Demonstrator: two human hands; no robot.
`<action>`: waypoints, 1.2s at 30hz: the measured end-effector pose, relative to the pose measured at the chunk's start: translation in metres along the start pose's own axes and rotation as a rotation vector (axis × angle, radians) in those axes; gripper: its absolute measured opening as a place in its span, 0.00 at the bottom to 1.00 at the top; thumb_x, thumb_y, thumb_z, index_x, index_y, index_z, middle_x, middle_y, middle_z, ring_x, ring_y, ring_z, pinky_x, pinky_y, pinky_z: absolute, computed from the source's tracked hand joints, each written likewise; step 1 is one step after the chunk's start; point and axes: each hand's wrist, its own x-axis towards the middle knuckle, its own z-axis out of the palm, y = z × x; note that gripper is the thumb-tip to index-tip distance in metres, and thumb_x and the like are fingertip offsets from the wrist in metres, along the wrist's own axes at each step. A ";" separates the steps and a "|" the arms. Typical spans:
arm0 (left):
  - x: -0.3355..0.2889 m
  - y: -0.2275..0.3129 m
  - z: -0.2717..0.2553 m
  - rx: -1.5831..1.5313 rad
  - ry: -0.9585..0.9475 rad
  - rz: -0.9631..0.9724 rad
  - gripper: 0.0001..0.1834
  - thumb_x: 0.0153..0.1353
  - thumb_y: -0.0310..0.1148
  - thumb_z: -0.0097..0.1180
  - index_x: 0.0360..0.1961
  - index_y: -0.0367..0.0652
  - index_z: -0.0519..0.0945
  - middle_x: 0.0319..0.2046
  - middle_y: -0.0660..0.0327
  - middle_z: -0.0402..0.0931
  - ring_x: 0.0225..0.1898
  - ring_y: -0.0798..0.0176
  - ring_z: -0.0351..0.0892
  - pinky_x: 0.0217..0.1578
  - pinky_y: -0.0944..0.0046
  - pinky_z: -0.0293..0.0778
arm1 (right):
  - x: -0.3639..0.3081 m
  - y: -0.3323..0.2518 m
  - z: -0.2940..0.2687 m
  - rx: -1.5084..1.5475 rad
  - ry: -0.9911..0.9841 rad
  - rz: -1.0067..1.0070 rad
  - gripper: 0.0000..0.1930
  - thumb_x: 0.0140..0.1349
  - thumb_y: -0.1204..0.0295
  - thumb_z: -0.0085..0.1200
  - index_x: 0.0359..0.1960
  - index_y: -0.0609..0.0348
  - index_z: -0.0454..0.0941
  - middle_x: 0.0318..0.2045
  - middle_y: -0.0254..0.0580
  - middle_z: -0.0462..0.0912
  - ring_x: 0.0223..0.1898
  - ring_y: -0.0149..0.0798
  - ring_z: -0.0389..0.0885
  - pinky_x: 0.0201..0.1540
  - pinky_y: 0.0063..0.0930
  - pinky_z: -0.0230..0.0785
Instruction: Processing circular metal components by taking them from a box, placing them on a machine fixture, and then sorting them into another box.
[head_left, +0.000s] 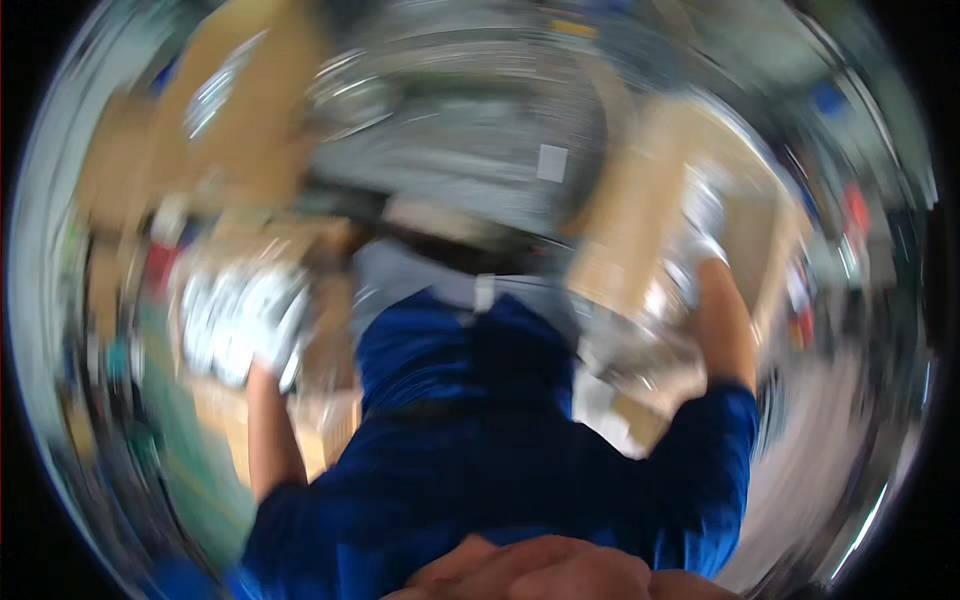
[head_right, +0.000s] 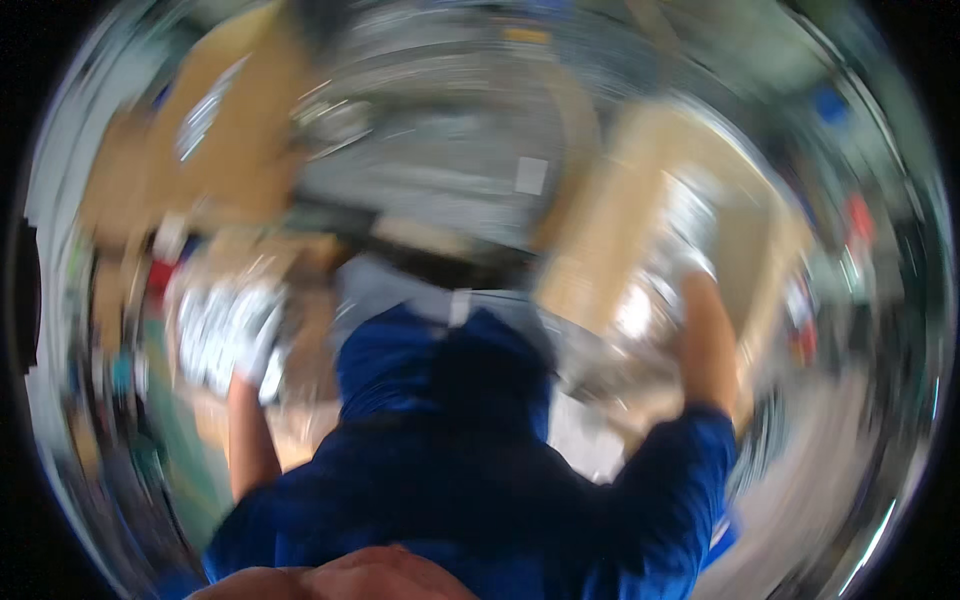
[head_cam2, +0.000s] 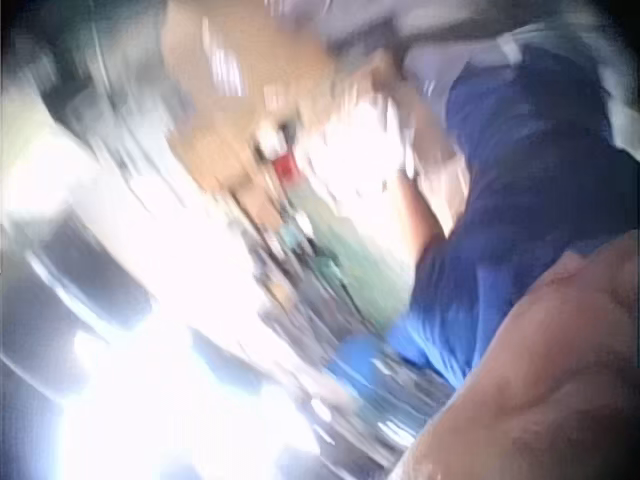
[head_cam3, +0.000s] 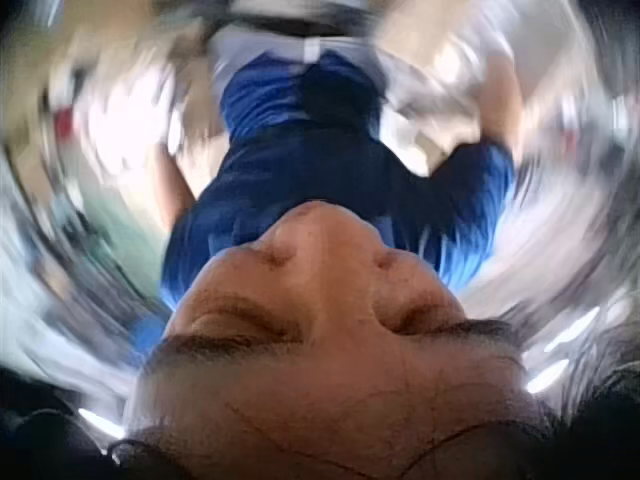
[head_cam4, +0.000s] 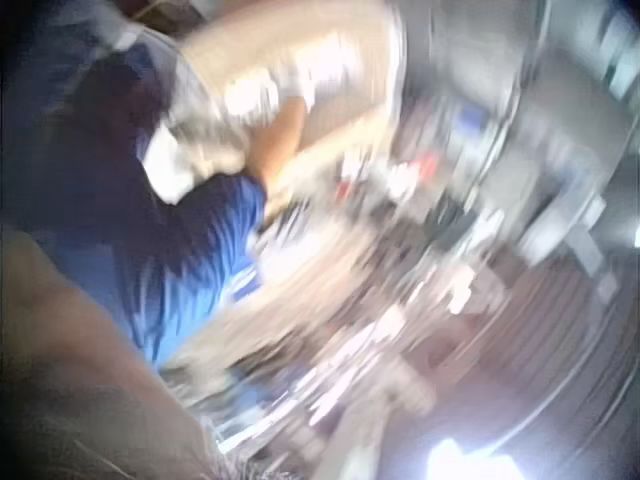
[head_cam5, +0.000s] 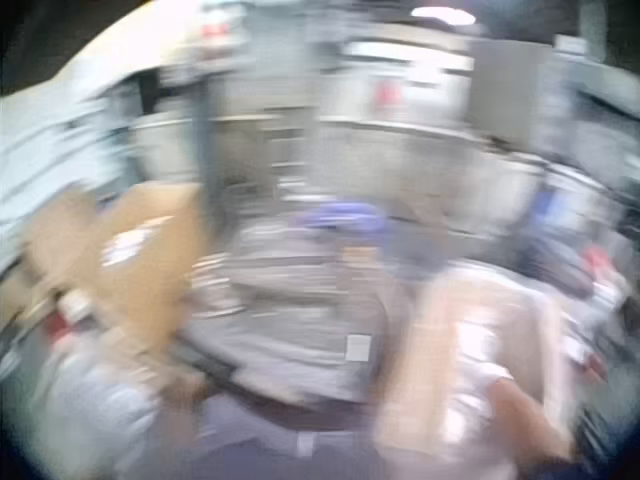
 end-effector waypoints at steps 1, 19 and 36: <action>-0.011 -0.011 -0.005 -0.064 0.116 -0.123 0.16 0.69 0.36 0.53 0.54 0.42 0.82 0.47 0.54 0.81 0.49 0.52 0.78 0.52 0.56 0.73 | 0.011 0.002 0.001 -0.260 0.057 -0.131 0.28 0.69 0.60 0.53 0.67 0.59 0.67 0.62 0.46 0.76 0.58 0.43 0.77 0.62 0.40 0.69; -0.142 -0.343 -0.010 -1.008 1.394 -1.470 0.32 0.64 0.58 0.58 0.60 0.47 0.76 0.55 0.56 0.75 0.46 0.55 0.78 0.33 0.56 0.81 | -0.205 -0.089 -0.090 -0.331 0.574 -0.608 0.27 0.72 0.57 0.51 0.64 0.64 0.70 0.54 0.43 0.81 0.51 0.39 0.79 0.55 0.33 0.71; -0.094 -0.129 -0.067 -1.412 1.159 -0.496 0.13 0.66 0.39 0.61 0.46 0.43 0.79 0.28 0.64 0.77 0.23 0.70 0.72 0.21 0.68 0.66 | -0.320 -0.222 0.134 -0.061 -0.101 -0.908 0.29 0.70 0.55 0.50 0.58 0.73 0.73 0.34 0.48 0.84 0.32 0.35 0.82 0.40 0.30 0.75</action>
